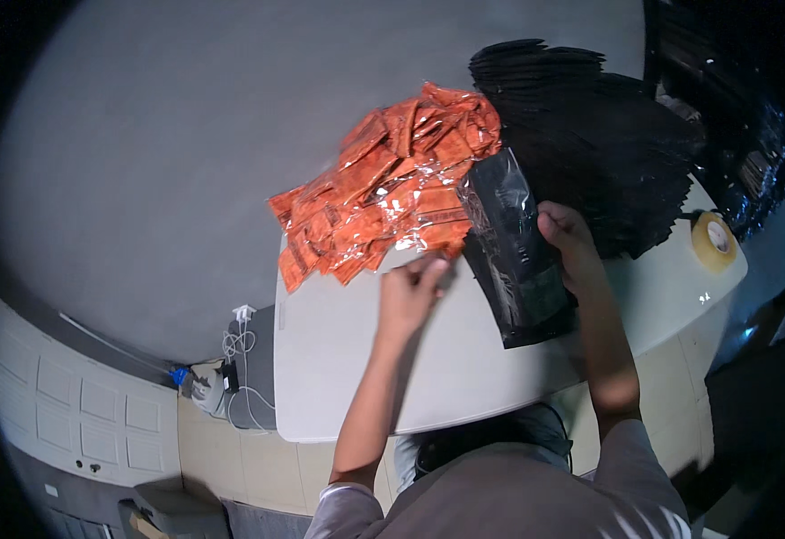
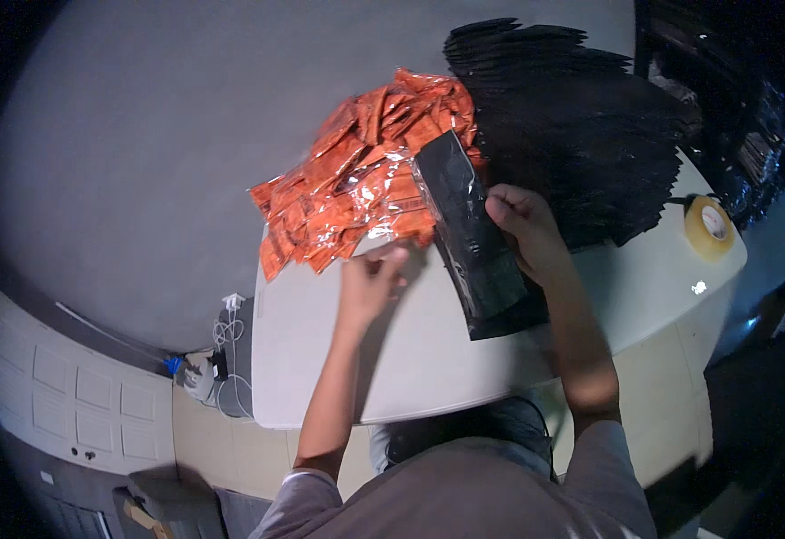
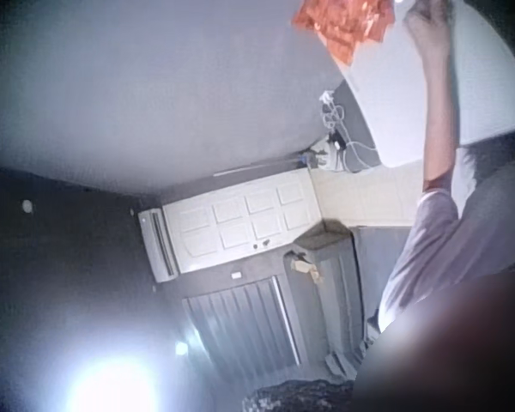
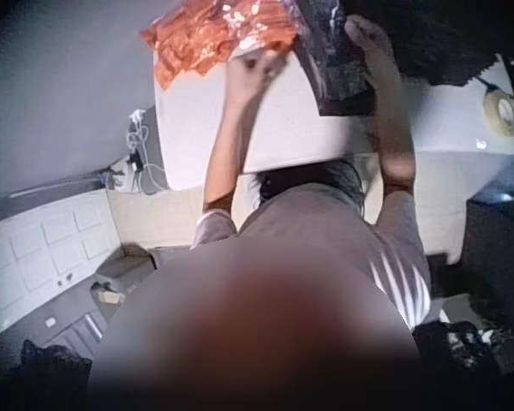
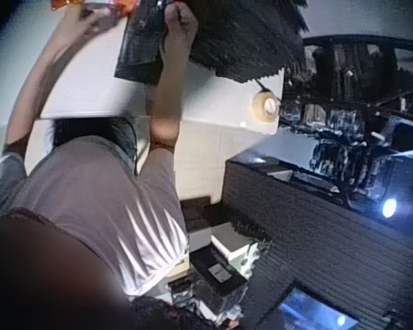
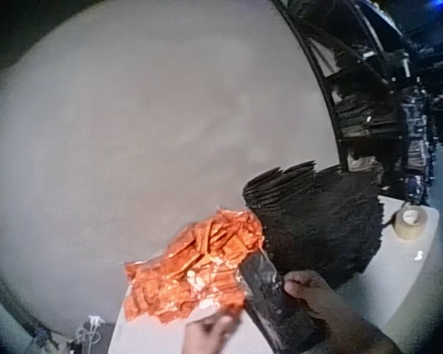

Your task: Packing small orange product packets into black plastic mailers and sealing them.

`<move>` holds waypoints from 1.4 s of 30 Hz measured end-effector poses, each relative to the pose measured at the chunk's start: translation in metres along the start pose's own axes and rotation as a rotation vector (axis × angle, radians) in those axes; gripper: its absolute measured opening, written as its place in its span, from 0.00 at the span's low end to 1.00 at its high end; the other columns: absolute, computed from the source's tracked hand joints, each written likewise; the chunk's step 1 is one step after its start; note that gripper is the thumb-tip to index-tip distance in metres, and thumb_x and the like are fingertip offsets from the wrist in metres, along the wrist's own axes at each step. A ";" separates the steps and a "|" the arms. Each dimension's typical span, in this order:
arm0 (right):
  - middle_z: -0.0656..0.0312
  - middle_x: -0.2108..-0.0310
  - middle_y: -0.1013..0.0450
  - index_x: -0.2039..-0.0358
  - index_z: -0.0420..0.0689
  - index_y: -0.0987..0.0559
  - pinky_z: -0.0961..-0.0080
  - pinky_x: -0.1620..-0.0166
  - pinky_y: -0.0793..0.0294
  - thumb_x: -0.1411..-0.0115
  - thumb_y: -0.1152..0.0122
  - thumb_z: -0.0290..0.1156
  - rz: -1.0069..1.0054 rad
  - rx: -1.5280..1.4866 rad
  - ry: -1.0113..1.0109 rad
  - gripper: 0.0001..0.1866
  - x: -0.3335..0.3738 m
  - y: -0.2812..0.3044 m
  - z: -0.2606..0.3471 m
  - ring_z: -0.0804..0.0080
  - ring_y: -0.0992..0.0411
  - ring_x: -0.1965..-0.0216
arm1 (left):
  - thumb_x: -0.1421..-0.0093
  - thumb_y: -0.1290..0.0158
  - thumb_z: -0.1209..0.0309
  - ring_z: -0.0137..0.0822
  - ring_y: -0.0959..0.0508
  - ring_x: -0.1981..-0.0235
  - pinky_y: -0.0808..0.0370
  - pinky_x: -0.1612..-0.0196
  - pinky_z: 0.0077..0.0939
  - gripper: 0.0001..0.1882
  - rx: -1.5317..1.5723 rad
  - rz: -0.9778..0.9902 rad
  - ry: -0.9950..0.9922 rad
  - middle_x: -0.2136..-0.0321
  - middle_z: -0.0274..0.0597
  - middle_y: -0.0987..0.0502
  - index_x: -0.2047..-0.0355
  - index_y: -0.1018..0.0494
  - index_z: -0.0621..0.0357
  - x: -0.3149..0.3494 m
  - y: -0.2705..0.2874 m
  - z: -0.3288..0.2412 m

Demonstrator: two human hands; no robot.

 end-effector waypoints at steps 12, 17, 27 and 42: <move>0.57 0.43 0.20 0.61 0.43 0.14 0.60 0.40 0.22 0.33 0.33 0.41 0.809 1.320 0.303 0.13 0.050 -0.192 -0.136 0.56 0.26 0.36 | 0.22 0.53 0.55 0.26 0.22 0.81 0.32 0.76 0.19 0.26 0.183 -0.617 -0.192 0.76 0.44 0.16 0.48 0.19 0.70 0.139 0.187 -0.027; 0.48 0.40 0.23 0.53 0.38 0.15 0.56 0.33 0.29 0.30 0.38 0.39 0.571 1.263 0.109 0.17 0.028 -0.164 -0.146 0.49 0.31 0.32 | 0.21 0.56 0.54 0.36 0.15 0.63 0.22 0.63 0.27 0.29 0.206 -0.538 -0.083 0.62 0.53 0.14 0.40 0.25 0.71 0.154 0.171 -0.008; 0.38 0.22 0.54 0.24 0.30 0.47 0.49 0.21 0.59 0.33 0.42 0.50 0.914 1.498 0.095 0.48 0.089 -0.162 -0.206 0.44 0.59 0.19 | 0.24 0.61 0.44 0.60 0.52 0.21 0.53 0.22 0.55 0.44 -0.723 0.004 0.023 0.24 0.68 0.48 0.25 0.49 0.74 0.157 0.047 0.074; 0.39 0.22 0.54 0.25 0.28 0.46 0.46 0.21 0.59 0.34 0.39 0.56 0.851 1.535 0.150 0.52 0.088 -0.161 -0.200 0.42 0.59 0.20 | 0.29 0.64 0.31 0.61 0.59 0.20 0.56 0.22 0.56 0.55 -0.793 -0.034 0.099 0.21 0.65 0.59 0.23 0.56 0.72 0.160 0.056 0.078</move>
Point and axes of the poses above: each hand's wrist, its own x-axis away from the middle knuckle, its own y-axis out of the back of the hand, z = x × y, the point moved 7 cm from there along -x, towards the middle knuckle
